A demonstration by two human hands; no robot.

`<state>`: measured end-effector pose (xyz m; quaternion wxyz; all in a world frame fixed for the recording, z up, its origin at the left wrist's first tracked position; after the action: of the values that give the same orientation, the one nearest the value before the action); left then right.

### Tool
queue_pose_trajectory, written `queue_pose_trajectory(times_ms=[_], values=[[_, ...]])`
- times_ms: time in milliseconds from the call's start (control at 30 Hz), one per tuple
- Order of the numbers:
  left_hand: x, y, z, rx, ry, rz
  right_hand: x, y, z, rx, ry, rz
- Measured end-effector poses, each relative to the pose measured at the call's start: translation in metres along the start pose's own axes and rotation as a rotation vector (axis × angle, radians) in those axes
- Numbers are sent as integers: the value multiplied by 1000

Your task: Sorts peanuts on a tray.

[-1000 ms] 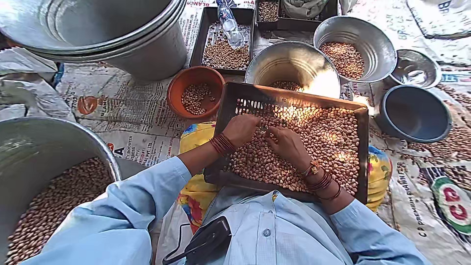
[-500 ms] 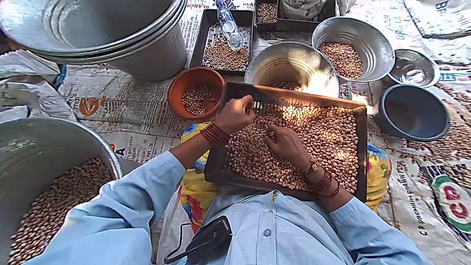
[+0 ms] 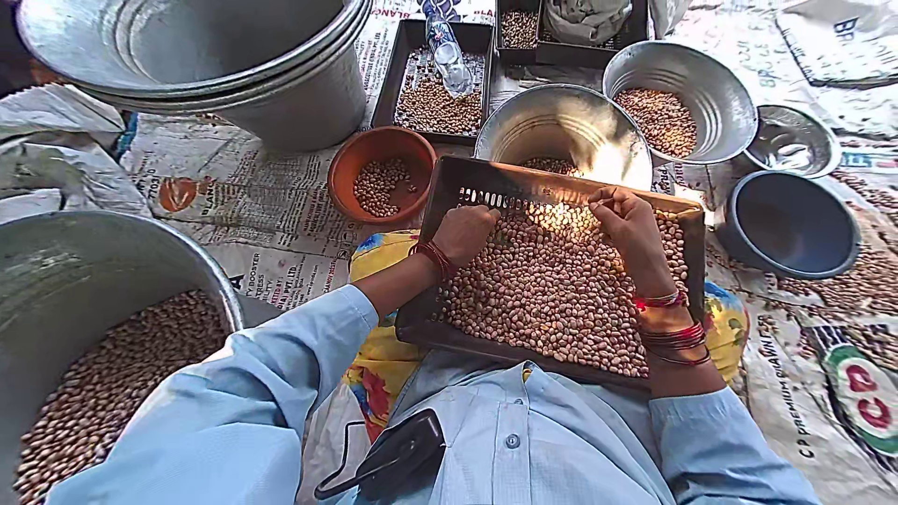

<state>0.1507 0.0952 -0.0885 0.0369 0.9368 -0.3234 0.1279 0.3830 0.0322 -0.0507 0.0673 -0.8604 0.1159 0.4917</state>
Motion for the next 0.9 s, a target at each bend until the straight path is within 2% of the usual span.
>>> queue_pose_trajectory(times_ms=[133,267,367,500,533,600,667,733,900], values=[[1,2,1,-30,-13,-70,-11,5,11,-3,489,-137],[2,4,-5,-47,-7,-100,-9,0,33,-63,624,-162],[-8,7,-45,155,-1,-79,-9,0,43,-46,637,-247],[-56,25,-132,312,-210,-321,-9,0,45,78,613,-390],[-69,32,-144,398,-269,-323,-8,0,46,93,621,-399],[-76,41,-149,440,-273,-295,-7,-3,48,92,628,-407],[-63,43,-135,362,-87,-202,-7,-5,51,66,646,-385],[-42,37,-105,202,97,-134,-7,-7,53,42,678,-346],[-5,37,-34,-155,114,-76,-1,-8,56,11,718,-250]])
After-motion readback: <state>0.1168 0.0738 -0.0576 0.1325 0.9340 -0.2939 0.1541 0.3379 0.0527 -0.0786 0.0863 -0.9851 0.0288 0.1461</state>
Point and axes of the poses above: each hand's wrist, its own y-axis away from the middle knuckle, its own z-axis out of the palm, x = y × z, the point moved 8 cm from there along -y, towards the middle knuckle, and after that the axes turned 4 degrees about x, right-handed, at the moved point
